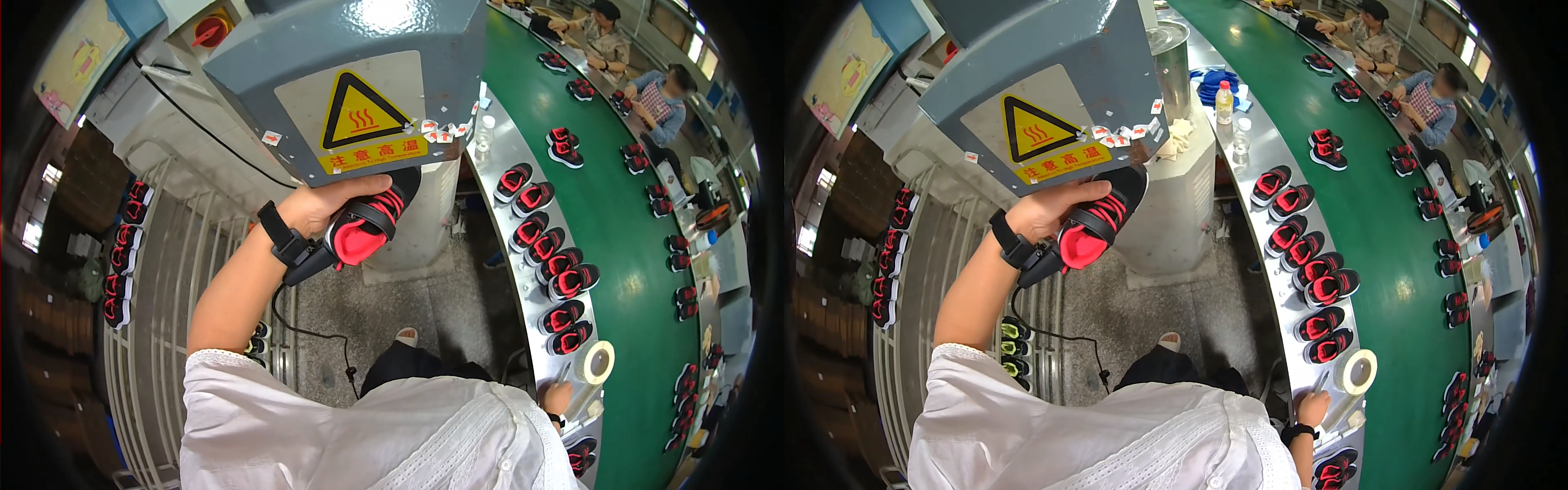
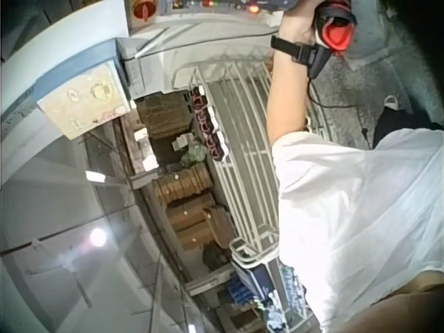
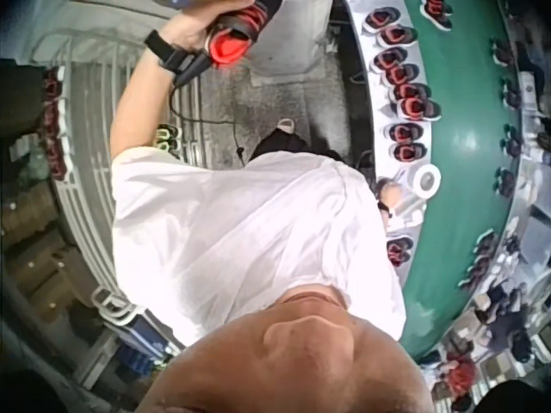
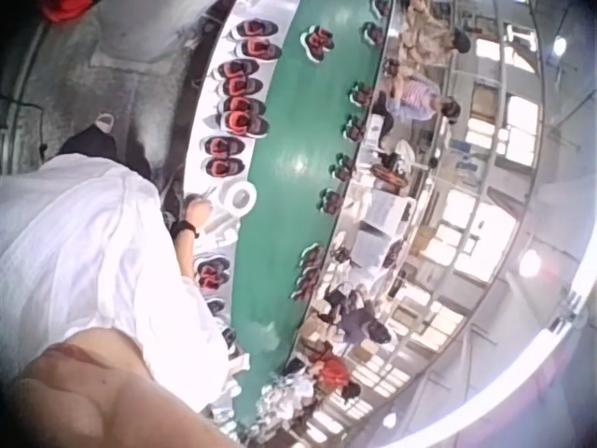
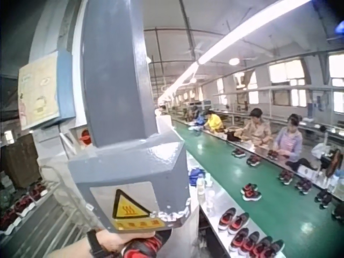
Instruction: The person assembles black and red sneakers on a factory line. They pick up shoes, apply tape to the soles, and use a handheld heat gun to bond the parts. The person then places the finished shoes into a cardboard box.
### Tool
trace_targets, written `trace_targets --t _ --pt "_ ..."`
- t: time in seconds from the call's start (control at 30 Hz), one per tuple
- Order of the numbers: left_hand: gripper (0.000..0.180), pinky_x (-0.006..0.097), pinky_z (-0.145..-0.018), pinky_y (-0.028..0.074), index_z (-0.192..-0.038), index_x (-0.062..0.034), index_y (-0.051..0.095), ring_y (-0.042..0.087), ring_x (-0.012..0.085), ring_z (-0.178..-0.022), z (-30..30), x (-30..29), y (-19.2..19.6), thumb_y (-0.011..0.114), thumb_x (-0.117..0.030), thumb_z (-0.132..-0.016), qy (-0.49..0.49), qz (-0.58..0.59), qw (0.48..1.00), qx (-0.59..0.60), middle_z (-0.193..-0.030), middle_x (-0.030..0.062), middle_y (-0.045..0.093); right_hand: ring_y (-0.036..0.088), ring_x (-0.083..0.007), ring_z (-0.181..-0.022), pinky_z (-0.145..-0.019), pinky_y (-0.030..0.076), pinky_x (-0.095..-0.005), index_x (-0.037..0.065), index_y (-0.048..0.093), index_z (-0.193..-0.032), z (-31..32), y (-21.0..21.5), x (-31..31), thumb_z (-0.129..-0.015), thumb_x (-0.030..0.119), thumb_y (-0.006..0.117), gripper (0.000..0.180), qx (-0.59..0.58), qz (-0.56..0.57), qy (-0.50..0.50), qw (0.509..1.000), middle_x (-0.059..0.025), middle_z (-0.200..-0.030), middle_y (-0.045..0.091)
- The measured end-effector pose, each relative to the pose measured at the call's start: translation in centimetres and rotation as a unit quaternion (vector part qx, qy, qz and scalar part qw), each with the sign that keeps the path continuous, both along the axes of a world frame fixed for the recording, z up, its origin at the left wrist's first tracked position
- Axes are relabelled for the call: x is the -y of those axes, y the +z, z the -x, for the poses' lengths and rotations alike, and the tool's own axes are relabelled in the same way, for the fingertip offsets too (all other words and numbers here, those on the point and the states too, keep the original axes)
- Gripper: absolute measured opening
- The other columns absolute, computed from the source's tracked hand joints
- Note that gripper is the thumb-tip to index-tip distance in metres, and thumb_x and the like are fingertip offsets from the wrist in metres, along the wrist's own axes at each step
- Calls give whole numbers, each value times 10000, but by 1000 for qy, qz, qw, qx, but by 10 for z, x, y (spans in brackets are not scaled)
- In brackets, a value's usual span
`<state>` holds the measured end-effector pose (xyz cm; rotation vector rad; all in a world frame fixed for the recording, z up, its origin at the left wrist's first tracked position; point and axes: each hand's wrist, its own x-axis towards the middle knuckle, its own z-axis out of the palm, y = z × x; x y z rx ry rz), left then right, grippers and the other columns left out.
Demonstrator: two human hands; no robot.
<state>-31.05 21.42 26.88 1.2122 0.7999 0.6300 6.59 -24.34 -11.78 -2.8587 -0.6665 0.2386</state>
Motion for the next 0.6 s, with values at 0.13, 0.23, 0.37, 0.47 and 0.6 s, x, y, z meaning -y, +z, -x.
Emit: trace_targets --t 0.13,0.23,0.37,0.47,0.6 --pt "336 262 -690 560 -1106 4 582 640 151 -829 4 -2 2 700 -71 -800 21 18 1000 0 -1011 90 636 532 -450 -910 -810 421 -496 -73 498 -961 -4 -3 -4 -788 125 483 262 -8 2 0 1000 -286 -977 539" --pt "359 261 -737 551 -1093 4 594 622 145 -867 5 -1 8 738 -55 -770 30 17 999 2 -1015 80 636 538 -446 -914 -805 431 -499 -63 483 -969 -5 -4 -5 -792 133 497 264 -3 20 -11 1000 -282 -986 538" --pt "366 276 -715 563 -1110 -12 586 637 156 -858 7 9 18 728 -70 -777 33 6 999 -22 -1010 86 637 542 -445 -918 -801 438 -504 -56 472 -985 0 1 -10 -798 142 505 275 -2 23 -18 1000 -281 -1001 534" --pt "371 282 -691 569 -1115 -26 586 645 159 -841 7 11 20 728 -80 -777 38 7 999 -28 -999 83 638 542 -445 -920 -806 440 -503 -53 472 -987 1 -2 -11 -795 141 510 275 2 25 -26 999 -279 -1010 532" --pt "377 275 -678 560 -1109 -41 590 642 152 -820 7 12 27 741 -83 -767 48 5 997 -56 -980 65 637 539 -444 -924 -816 440 -501 -53 472 -990 2 -4 -12 -789 136 516 279 9 25 -23 999 -279 -1016 531"
